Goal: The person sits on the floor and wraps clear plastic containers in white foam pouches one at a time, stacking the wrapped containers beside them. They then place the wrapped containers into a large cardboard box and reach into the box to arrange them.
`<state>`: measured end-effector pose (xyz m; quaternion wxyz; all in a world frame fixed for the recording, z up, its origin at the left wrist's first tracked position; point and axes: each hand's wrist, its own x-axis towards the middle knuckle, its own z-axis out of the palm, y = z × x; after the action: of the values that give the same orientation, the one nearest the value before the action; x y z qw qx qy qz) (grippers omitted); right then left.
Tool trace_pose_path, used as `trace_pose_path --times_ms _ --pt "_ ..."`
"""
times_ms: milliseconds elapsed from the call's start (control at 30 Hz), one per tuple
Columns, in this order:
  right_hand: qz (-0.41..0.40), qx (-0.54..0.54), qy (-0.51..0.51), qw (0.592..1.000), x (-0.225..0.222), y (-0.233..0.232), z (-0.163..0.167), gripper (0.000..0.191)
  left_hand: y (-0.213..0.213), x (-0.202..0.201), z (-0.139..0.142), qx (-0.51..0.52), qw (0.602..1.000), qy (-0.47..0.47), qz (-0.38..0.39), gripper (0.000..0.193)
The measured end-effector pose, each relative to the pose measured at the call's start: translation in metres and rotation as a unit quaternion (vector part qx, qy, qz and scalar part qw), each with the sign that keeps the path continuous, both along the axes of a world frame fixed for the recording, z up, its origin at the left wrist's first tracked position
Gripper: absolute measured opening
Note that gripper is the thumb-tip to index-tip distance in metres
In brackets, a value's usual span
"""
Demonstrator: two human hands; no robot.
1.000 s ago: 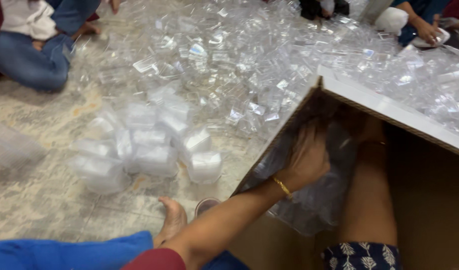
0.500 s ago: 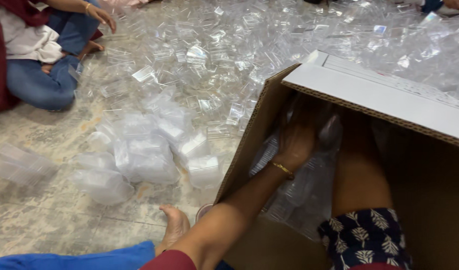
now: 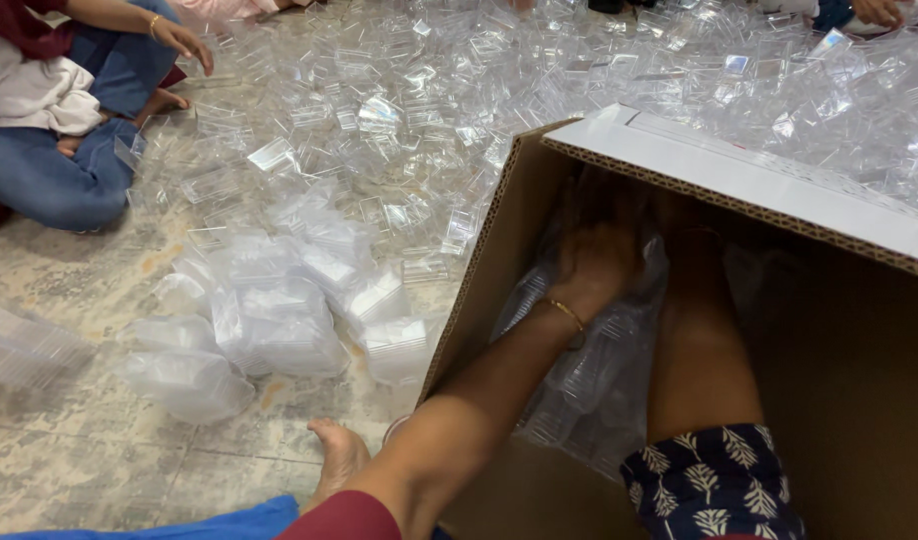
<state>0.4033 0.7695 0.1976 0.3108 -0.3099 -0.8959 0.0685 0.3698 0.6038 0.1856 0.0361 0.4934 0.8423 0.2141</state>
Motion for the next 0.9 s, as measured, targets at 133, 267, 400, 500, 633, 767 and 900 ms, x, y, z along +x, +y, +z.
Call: trace_pose_path --times_ms 133,267,400,500,633,767,900 --pt "-0.029 0.011 -0.045 0.999 -0.005 -0.005 0.001 0.048 0.0 -0.014 -0.01 0.138 0.99 0.02 0.015 0.069" --pt "-0.031 0.106 -0.063 0.992 -0.004 -0.008 -0.001 0.043 -0.001 -0.017 -0.024 0.405 0.876 0.259 0.046 0.07" --pt "-0.038 0.093 -0.064 0.993 0.001 -0.006 0.0 0.04 0.005 -0.011 -0.014 0.332 0.897 0.285 0.061 0.057" --pt "-0.037 0.057 -0.056 0.996 0.0 -0.005 -0.002 0.04 0.004 -0.008 0.001 0.305 0.921 0.236 0.053 0.052" --pt "-0.042 0.032 -0.054 0.997 -0.001 0.0 -0.006 0.041 0.0 -0.012 0.011 0.321 0.881 0.336 0.093 0.048" --pt "-0.041 0.015 -0.049 0.998 0.0 0.005 -0.012 0.041 0.012 -0.027 0.009 0.023 0.999 0.025 -0.001 0.032" --pt "-0.04 0.003 -0.046 0.998 -0.001 0.006 -0.016 0.041 0.026 -0.033 0.001 0.202 0.967 0.156 0.015 0.024"
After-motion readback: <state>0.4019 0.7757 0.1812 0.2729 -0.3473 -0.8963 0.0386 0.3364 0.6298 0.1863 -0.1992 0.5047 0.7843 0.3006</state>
